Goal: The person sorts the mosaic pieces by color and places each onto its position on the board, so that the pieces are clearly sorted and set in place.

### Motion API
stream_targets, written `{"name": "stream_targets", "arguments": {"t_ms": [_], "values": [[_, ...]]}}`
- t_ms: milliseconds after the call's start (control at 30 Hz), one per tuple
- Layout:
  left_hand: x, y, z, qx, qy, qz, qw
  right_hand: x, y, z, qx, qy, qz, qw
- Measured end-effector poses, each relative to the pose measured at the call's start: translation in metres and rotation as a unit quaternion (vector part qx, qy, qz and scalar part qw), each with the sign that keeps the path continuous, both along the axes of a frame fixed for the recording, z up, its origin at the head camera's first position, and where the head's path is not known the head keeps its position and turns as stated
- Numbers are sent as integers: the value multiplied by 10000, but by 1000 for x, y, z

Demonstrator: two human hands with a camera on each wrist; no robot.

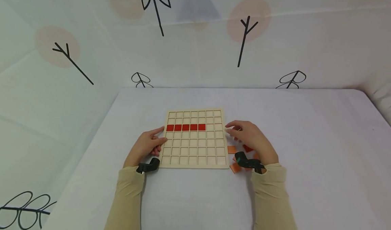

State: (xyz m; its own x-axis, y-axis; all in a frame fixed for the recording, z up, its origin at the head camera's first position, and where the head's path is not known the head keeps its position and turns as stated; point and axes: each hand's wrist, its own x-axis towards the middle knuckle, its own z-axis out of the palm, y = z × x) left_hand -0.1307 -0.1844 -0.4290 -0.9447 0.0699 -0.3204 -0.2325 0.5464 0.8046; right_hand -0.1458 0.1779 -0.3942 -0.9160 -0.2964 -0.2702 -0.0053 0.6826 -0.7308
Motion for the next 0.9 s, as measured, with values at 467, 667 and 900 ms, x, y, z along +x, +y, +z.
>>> {"name": "stream_targets", "arguments": {"t_ms": [467, 667, 900], "values": [[0, 0, 1, 12, -58, 14, 10000, 7, 39, -1, 229, -192, 100, 9995], [0, 0, 1, 46, -83, 3, 10000, 11, 48, -2, 444, -208, 219, 9986], [0, 0, 1, 72, -87, 12, 9999, 17, 57, -1, 248, -370, 450, 9980]]}}
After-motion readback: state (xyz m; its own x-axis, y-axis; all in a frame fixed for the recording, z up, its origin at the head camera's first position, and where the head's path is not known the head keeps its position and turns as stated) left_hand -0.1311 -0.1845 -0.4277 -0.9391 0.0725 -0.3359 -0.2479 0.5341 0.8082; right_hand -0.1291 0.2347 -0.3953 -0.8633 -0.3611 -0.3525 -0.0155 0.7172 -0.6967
